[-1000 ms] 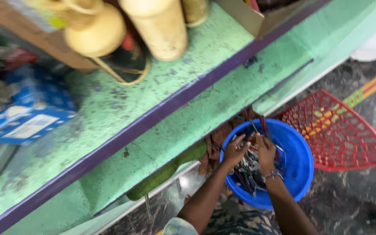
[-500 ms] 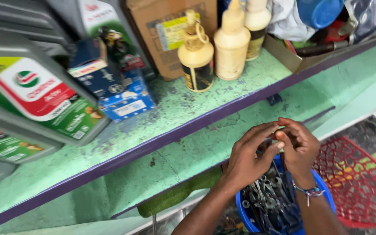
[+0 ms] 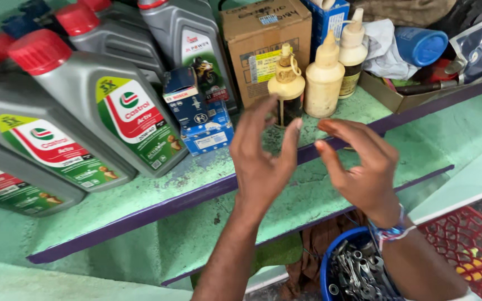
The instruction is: The person picks up various automotive items including motor oil bottles, small parts boxes, and a gauge from a shelf and places them into a blue bucket on the floor.
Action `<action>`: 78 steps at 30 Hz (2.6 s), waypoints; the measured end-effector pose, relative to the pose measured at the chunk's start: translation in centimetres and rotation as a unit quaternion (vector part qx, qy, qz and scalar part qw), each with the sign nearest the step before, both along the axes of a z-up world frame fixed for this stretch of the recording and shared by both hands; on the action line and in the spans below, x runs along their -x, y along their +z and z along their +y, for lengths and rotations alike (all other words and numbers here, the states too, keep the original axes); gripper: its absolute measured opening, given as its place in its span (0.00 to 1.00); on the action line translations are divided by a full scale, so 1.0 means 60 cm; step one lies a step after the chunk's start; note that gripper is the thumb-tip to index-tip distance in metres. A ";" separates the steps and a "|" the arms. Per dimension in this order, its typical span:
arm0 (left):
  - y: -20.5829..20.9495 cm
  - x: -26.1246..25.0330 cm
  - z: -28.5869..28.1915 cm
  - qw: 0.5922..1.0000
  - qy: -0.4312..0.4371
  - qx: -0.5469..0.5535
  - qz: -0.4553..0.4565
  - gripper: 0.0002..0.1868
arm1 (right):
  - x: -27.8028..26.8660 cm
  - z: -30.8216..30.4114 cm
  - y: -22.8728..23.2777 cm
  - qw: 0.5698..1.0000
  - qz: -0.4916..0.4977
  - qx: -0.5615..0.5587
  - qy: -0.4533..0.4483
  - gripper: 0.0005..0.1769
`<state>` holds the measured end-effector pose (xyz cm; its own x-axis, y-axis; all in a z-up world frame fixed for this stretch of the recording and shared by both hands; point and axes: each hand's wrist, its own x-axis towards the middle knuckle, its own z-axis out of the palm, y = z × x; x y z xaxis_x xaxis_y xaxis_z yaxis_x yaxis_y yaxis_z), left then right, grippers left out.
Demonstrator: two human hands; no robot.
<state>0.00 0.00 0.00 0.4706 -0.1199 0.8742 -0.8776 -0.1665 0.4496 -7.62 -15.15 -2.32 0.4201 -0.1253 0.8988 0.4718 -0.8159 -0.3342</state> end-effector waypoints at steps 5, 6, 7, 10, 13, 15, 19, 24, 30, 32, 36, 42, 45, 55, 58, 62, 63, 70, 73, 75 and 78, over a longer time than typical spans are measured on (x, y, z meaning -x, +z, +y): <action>0.012 -0.030 0.003 0.999 0.002 -0.005 0.047 0.30 | -0.044 0.037 0.009 1.000 0.006 -0.018 -0.020 0.26; 0.015 -0.034 0.004 0.999 0.002 -0.004 0.041 0.30 | -0.051 0.038 0.010 1.000 0.000 -0.017 -0.020 0.26; 0.016 -0.035 0.006 0.997 -0.015 -0.016 0.068 0.34 | -0.054 0.040 0.008 0.999 0.005 -0.013 -0.041 0.26; 0.019 -0.038 0.007 0.992 -0.039 -0.044 0.113 0.39 | -0.061 0.042 0.005 0.997 0.009 -0.001 -0.074 0.26; 0.019 -0.038 0.007 0.986 -0.044 -0.077 0.143 0.39 | -0.066 0.042 0.003 0.996 0.003 0.010 -0.088 0.27; 0.018 -0.037 0.007 0.983 -0.040 -0.092 0.152 0.38 | -0.067 0.041 0.002 0.996 -0.004 0.014 -0.090 0.27; 0.018 -0.026 0.013 0.991 -0.022 -0.076 0.112 0.38 | -0.066 0.044 -0.002 0.994 -0.010 0.031 -0.103 0.29; 0.020 -0.023 0.014 0.981 0.015 -0.125 0.146 0.35 | -0.062 0.045 -0.010 0.993 -0.024 0.046 -0.107 0.30; 0.013 -0.022 0.016 0.992 -0.039 -0.078 0.095 0.35 | -0.045 0.039 -0.009 0.999 -0.015 0.017 -0.041 0.30; 0.010 -0.018 0.019 0.991 -0.069 -0.065 0.090 0.35 | -0.039 0.034 -0.012 1.000 -0.017 -0.007 0.004 0.30; 0.004 -0.003 0.021 0.996 -0.081 -0.032 0.031 0.38 | -0.033 0.010 -0.034 0.998 -0.004 -0.039 0.058 0.27; -0.010 0.008 0.023 0.996 -0.030 -0.048 -0.073 0.38 | -0.028 -0.041 -0.105 0.966 0.085 -0.173 0.174 0.18; -0.027 0.010 0.019 0.993 -0.046 -0.068 -0.088 0.37 | -0.008 -0.048 -0.123 0.957 0.099 -0.206 0.176 0.24; -0.132 0.115 -0.031 0.998 -0.008 -0.062 -0.031 0.30 | 0.100 -0.033 -0.165 0.924 0.152 -0.289 0.198 0.39; -0.160 0.141 -0.045 0.997 -0.015 -0.069 0.013 0.29 | 0.120 -0.046 -0.201 0.909 0.191 -0.324 0.180 0.36; -0.191 0.153 -0.059 0.993 -0.086 -0.070 0.049 0.32 | 0.147 -0.071 -0.235 0.907 0.240 -0.325 0.115 0.36; -0.202 0.154 -0.062 0.992 -0.093 -0.074 0.052 0.32 | 0.153 -0.076 -0.244 0.906 0.240 -0.330 0.109 0.36; -0.292 0.148 -0.112 0.937 -0.239 -0.109 0.229 0.33 | 0.186 -0.092 -0.290 0.901 0.265 -0.340 0.054 0.35; -0.327 0.147 -0.136 0.932 -0.255 -0.122 0.228 0.34 | 0.195 -0.102 -0.313 0.888 0.289 -0.358 -0.003 0.32; -0.347 0.148 -0.146 0.934 -0.259 -0.132 0.206 0.35 | 0.204 -0.109 -0.329 0.874 0.309 -0.373 -0.045 0.30; -0.379 0.148 -0.166 0.905 -0.272 -0.218 0.244 0.39 | 0.216 -0.132 -0.353 0.878 0.313 -0.354 -0.078 0.28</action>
